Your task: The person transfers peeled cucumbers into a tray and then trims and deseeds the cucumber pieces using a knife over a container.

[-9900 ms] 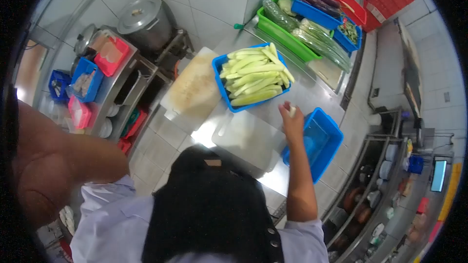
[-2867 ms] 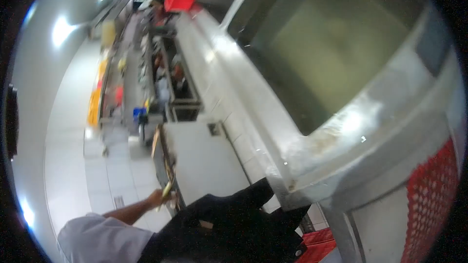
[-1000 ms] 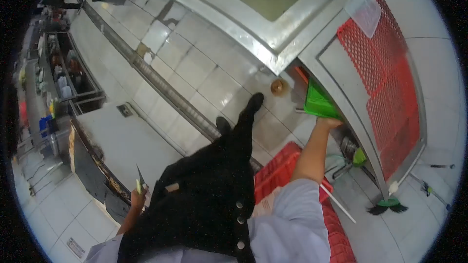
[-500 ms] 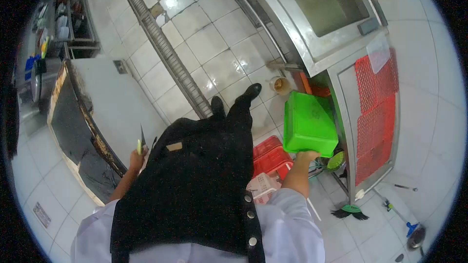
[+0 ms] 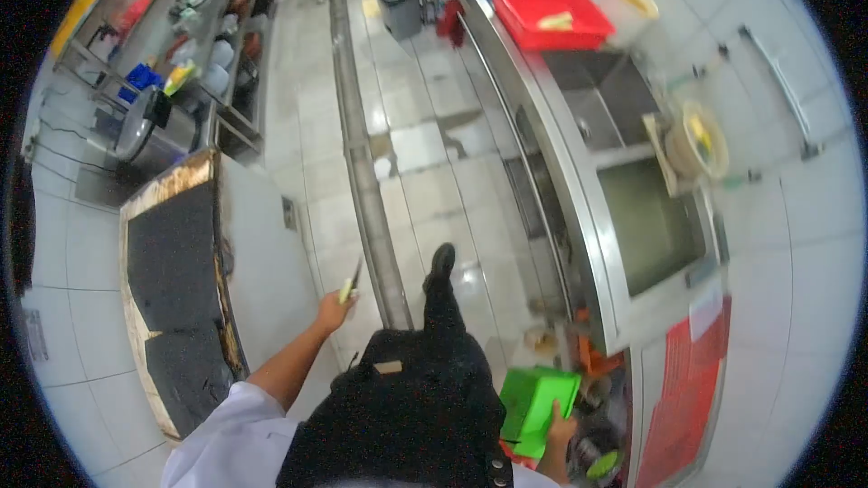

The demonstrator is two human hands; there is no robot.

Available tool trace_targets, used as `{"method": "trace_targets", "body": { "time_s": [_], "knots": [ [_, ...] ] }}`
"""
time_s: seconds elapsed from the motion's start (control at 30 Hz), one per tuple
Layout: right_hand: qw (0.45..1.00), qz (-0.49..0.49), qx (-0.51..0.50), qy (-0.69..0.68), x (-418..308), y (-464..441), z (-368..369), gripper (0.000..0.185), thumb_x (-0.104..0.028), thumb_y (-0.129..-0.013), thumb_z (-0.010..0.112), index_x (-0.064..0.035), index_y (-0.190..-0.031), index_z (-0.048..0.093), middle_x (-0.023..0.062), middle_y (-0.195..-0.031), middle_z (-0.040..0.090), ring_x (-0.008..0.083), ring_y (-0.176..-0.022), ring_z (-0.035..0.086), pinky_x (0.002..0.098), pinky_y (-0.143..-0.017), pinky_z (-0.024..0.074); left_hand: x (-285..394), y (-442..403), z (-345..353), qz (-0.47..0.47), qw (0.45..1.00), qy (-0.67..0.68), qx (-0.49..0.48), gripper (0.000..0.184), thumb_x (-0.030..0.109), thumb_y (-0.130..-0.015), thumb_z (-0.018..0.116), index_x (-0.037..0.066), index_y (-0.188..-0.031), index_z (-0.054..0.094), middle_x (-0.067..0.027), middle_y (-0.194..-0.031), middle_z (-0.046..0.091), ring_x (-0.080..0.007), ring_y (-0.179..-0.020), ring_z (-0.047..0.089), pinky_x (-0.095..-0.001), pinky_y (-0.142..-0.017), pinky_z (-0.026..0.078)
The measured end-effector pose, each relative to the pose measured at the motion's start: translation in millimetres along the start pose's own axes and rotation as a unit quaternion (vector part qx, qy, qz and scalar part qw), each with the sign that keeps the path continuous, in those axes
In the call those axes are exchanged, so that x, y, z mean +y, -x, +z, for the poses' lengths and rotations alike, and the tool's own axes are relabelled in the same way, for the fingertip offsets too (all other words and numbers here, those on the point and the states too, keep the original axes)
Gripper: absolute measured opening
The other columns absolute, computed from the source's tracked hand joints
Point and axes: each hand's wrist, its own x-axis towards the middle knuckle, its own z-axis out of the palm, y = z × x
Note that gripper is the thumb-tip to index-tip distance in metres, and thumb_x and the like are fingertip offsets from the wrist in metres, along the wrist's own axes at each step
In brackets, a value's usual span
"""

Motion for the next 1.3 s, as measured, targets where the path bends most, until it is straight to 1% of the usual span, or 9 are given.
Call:
{"method": "trace_targets", "body": {
  "time_s": [0.2,0.27,0.33,0.4,0.53,0.67,0.93,1.07,1.3],
  "knots": [
    [0.990,-0.112,0.083,-0.008,-113,-9,104,0.081,-0.072,-0.080,0.082,0.0063,-0.102,0.078,0.0262,-0.096,0.077,0.0404,-0.091,0.075,0.0534,-0.081,0.0553,125,-180,-46,0.076,0.996,0.000,-0.050,0.035,0.035,-0.097,0.074,0.006,-0.115,0.075,-0.0257,-0.099,0.074,-0.0456,-0.094,0.071,-0.0498,-0.083,0.055],
    [0.996,-0.055,0.043,0.048,-179,-34,129,0.082,-0.073,-0.080,0.081,0.0053,-0.103,0.078,0.0254,-0.098,0.078,0.0413,-0.092,0.075,0.0531,-0.082,0.0556,142,-210,-66,0.068,0.994,0.061,-0.061,0.041,0.038,-0.101,0.073,0.000,-0.116,0.073,-0.0177,-0.084,0.071,-0.0254,-0.074,0.064,-0.0420,-0.076,0.053],
    [0.994,0.019,0.000,0.107,-236,-36,151,0.083,-0.075,-0.080,0.079,0.0043,-0.105,0.079,0.0246,-0.100,0.078,0.0422,-0.093,0.075,0.0527,-0.083,0.0560,131,-235,-93,0.092,0.994,0.029,-0.041,0.039,0.037,-0.101,0.073,0.001,-0.117,0.073,-0.0175,-0.085,0.072,-0.0283,-0.075,0.066,-0.0421,-0.077,0.054],
    [0.988,-0.043,-0.051,0.138,-316,-64,176,0.079,-0.073,-0.082,0.078,0.0021,-0.107,0.079,0.0229,-0.101,0.079,0.0431,-0.094,0.075,0.0518,-0.085,0.0561,115,-251,-115,0.075,0.997,0.015,0.008,0.033,0.036,-0.096,0.074,0.006,-0.108,0.075,-0.0249,-0.094,0.074,-0.0480,-0.090,0.069,-0.0512,-0.080,0.055],
    [0.961,-0.223,-0.082,0.143,-480,-108,238,0.070,-0.066,-0.085,0.081,0.0025,-0.101,0.080,0.0205,-0.087,0.078,0.0337,-0.083,0.077,0.0469,-0.076,0.0563,29,-244,-139,-0.138,0.985,-0.004,0.104,0.035,0.038,-0.092,0.077,0.004,-0.101,0.075,-0.0254,-0.092,0.074,-0.0461,-0.089,0.071,-0.0534,-0.078,0.055],
    [0.855,-0.348,-0.381,0.052,-653,-138,302,0.053,-0.044,-0.088,0.088,0.0007,-0.114,0.078,0.0144,-0.095,0.079,0.0234,-0.087,0.076,0.0394,-0.080,0.0583,-97,-202,-115,-0.289,0.948,-0.027,0.133,0.048,0.043,-0.084,0.082,-0.002,-0.099,0.075,-0.0283,-0.098,0.075,-0.0451,-0.097,0.074,-0.0543,-0.086,0.057],
    [0.655,-0.575,-0.405,0.276,-964,-75,426,0.049,-0.034,-0.085,0.087,-0.0076,-0.125,0.075,0.0195,-0.115,0.077,0.0371,-0.106,0.073,0.0468,-0.094,0.0558,-81,-243,-132,-0.495,0.860,0.056,0.111,0.047,0.039,-0.085,0.084,-0.006,-0.099,0.075,-0.0268,-0.099,0.077,-0.0410,-0.098,0.076,-0.0497,-0.086,0.059],
    [0.598,-0.628,-0.346,0.358,-1102,-33,454,0.045,-0.034,-0.090,0.081,-0.0112,-0.128,0.073,0.0212,-0.114,0.075,0.0421,-0.106,0.071,0.0518,-0.092,0.0552,-103,-417,-160,-0.425,0.901,0.010,0.085,0.061,0.046,-0.084,0.082,-0.009,-0.107,0.073,-0.0289,-0.109,0.075,-0.0453,-0.105,0.074,-0.0523,-0.091,0.059],
    [0.566,-0.706,-0.328,0.270,-1307,10,507,0.034,-0.025,-0.094,0.075,-0.0118,-0.125,0.073,0.0222,-0.111,0.075,0.0455,-0.104,0.070,0.0530,-0.090,0.0551,92,-794,-408,-0.132,0.966,0.068,0.212,0.044,0.041,-0.093,0.077,-0.003,-0.099,0.072,-0.0268,-0.089,0.072,-0.0482,-0.083,0.068,-0.0527,-0.077,0.053]
  ]
}}
